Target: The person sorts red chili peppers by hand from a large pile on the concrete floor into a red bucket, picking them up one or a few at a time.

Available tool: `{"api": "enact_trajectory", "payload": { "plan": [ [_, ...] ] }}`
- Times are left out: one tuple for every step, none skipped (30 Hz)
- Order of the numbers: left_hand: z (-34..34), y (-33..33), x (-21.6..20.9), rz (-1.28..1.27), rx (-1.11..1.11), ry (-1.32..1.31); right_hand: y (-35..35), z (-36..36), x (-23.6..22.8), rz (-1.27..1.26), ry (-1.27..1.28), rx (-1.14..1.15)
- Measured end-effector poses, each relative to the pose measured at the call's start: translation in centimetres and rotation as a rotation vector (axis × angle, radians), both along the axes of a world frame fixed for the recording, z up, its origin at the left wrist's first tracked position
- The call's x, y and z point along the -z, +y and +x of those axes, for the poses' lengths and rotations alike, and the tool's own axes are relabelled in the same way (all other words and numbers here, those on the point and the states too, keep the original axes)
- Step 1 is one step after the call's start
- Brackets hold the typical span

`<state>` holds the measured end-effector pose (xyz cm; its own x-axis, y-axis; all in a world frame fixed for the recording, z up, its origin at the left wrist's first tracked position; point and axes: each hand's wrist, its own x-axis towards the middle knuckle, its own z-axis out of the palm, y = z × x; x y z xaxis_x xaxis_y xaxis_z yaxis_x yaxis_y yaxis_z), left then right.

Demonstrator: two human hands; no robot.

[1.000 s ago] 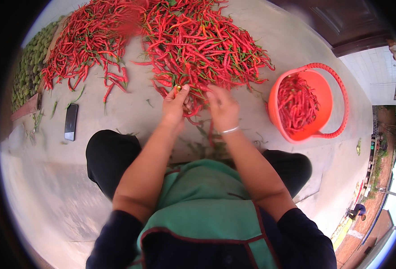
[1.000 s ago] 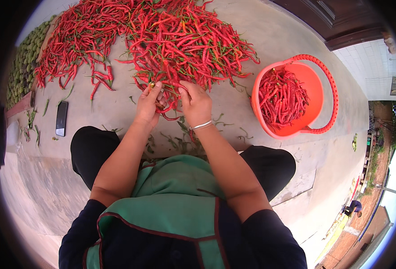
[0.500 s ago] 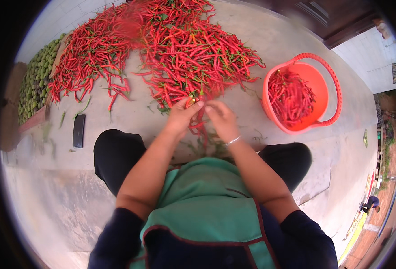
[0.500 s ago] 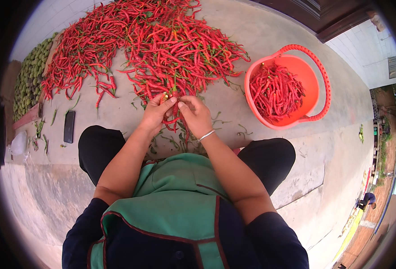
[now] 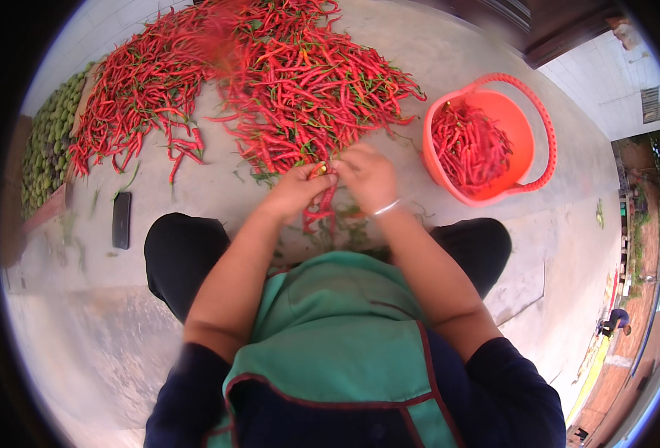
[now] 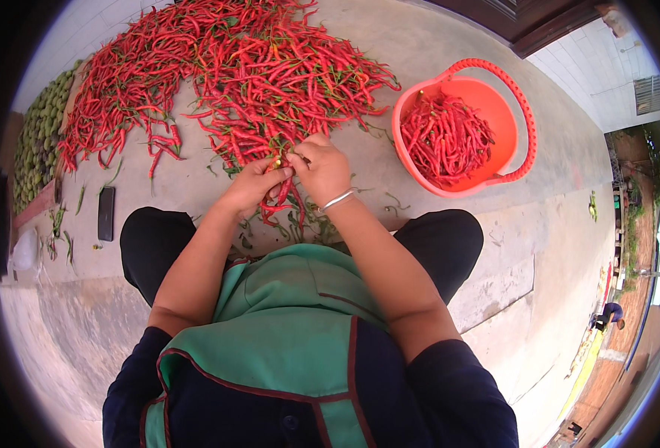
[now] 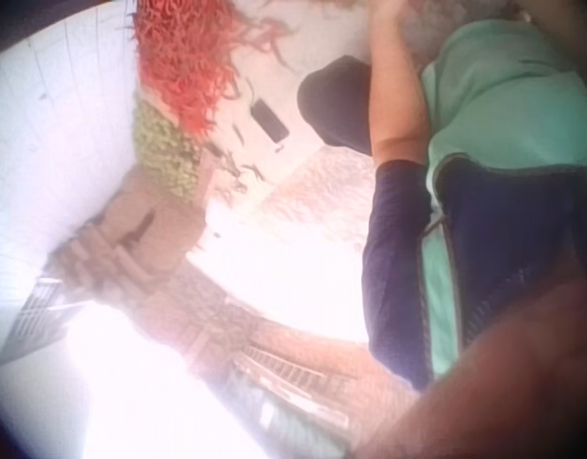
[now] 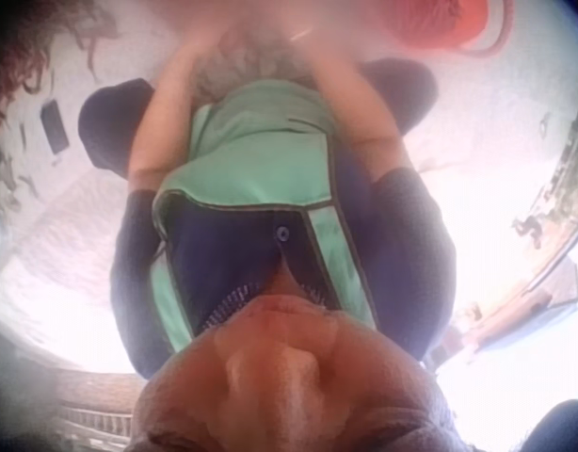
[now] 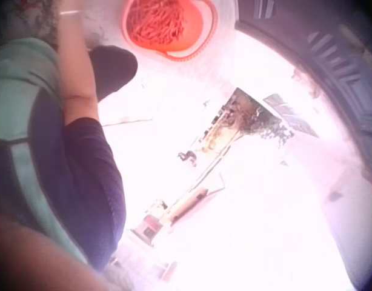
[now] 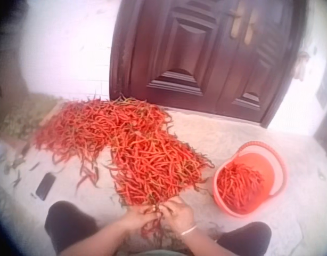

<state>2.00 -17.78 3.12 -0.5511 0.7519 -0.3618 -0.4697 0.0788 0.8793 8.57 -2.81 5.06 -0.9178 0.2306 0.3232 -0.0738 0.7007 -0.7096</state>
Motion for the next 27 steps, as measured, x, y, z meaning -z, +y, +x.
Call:
{"api": "enact_trajectory", "payload": {
  "plan": [
    [0.2, 0.1, 0.1, -0.023, -0.009, -0.040, 0.4, 0.0, 0.8, 0.125, 0.093, -0.004],
    [0.3, 0.3, 0.3, -0.045, -0.014, -0.080, 1.0, 0.1, 1.6, 0.252, 0.185, -0.006],
    [0.5, 0.2, 0.4, -0.072, -0.026, -0.120, 1.5, 0.6, 2.4, 0.307, 0.115, 0.008],
    [0.4, 0.1, 0.7, 0.005, -0.125, -0.183, 2.2, 1.3, 3.0, 0.362, 0.045, 0.022],
    [0.1, 0.2, 1.1, 0.086, -0.226, -0.246, 2.4, 1.6, 2.9, 0.420, -0.025, 0.034],
    [-0.3, 0.1, 1.4, 0.167, -0.327, -0.308, 2.0, 2.0, 3.0, 0.236, -0.023, 0.032],
    [-0.7, -0.2, 1.8, 0.191, -0.327, -0.326, 1.4, 2.5, 3.3, 0.051, -0.020, 0.030],
    [-0.6, -0.1, 1.7, 0.188, -0.321, -0.312, 0.9, 2.7, 3.2, -0.133, -0.021, 0.031],
    [-0.5, 0.1, 1.7, 0.185, -0.314, -0.297, 0.6, 2.6, 3.2, -0.218, -0.199, -0.013],
    [-0.4, 0.2, 1.7, 0.181, -0.308, -0.282, 0.2, 2.4, 3.1, -0.304, -0.378, -0.057],
    [-0.3, 0.3, 1.7, 0.155, -0.288, -0.270, 0.0, 2.2, 3.0, -0.392, -0.551, -0.102],
    [-0.3, 0.4, 1.6, 0.170, -0.280, -0.284, -0.3, 2.3, 3.0, -0.405, -0.531, -0.076],
    [-0.1, 0.4, 1.6, 0.183, -0.270, -0.298, -0.6, 2.4, 3.0, -0.419, -0.510, -0.049],
    [0.0, 0.6, 1.4, 0.196, -0.261, -0.311, -0.6, 2.6, 3.0, -0.434, -0.488, -0.023],
    [0.3, 0.7, 1.2, 0.208, -0.289, -0.367, -0.4, 2.7, 3.0, -0.375, -0.440, -0.033],
    [0.6, 0.8, 1.0, 0.219, -0.316, -0.424, -0.5, 3.0, 3.1, -0.268, -0.313, -0.025],
    [0.7, 1.1, 0.7, 0.233, -0.335, -0.475, -1.1, 3.0, 2.6, -0.157, -0.180, -0.011],
    [0.7, 1.5, 0.8, 0.287, -0.326, -0.542, -1.2, 3.0, 1.9, -0.032, -0.044, 0.021],
    [0.5, 1.6, 1.5, 0.338, -0.315, -0.612, -1.0, 2.8, 2.3, 0.060, 0.057, -0.006],
    [0.5, 2.0, 2.2, 0.383, -0.298, -0.686, -0.5, 2.9, 2.5, 0.162, 0.139, -0.028],
    [0.6, 2.3, 2.3, 0.354, -0.325, -0.719, -0.4, 3.1, 2.4, 0.176, 0.192, -0.033],
    [0.7, 2.7, 2.5, 0.324, -0.354, -0.751, 0.0, 3.3, 2.3, 0.191, 0.243, -0.037],
    [0.8, 3.0, 2.6, 0.289, -0.387, -0.776, 0.7, 3.5, 2.2, 0.180, 0.262, -0.036],
    [0.6, 2.6, 3.0, 0.297, -0.428, -0.801, 1.1, 3.5, 2.1, 0.165, 0.285, -0.047],
    [0.2, 2.2, 3.6, 0.305, -0.470, -0.827, 1.6, 3.7, 1.9, 0.150, 0.307, -0.059],
    [-0.2, 1.8, 4.3, 0.309, -0.510, -0.849, 2.3, 4.0, 2.4, 0.093, 0.190, -0.014],
    [-0.5, 1.4, 4.0, 0.288, -0.461, -0.732, 3.2, 4.4, 3.7, 0.036, 0.074, 0.034]
  ]
}}
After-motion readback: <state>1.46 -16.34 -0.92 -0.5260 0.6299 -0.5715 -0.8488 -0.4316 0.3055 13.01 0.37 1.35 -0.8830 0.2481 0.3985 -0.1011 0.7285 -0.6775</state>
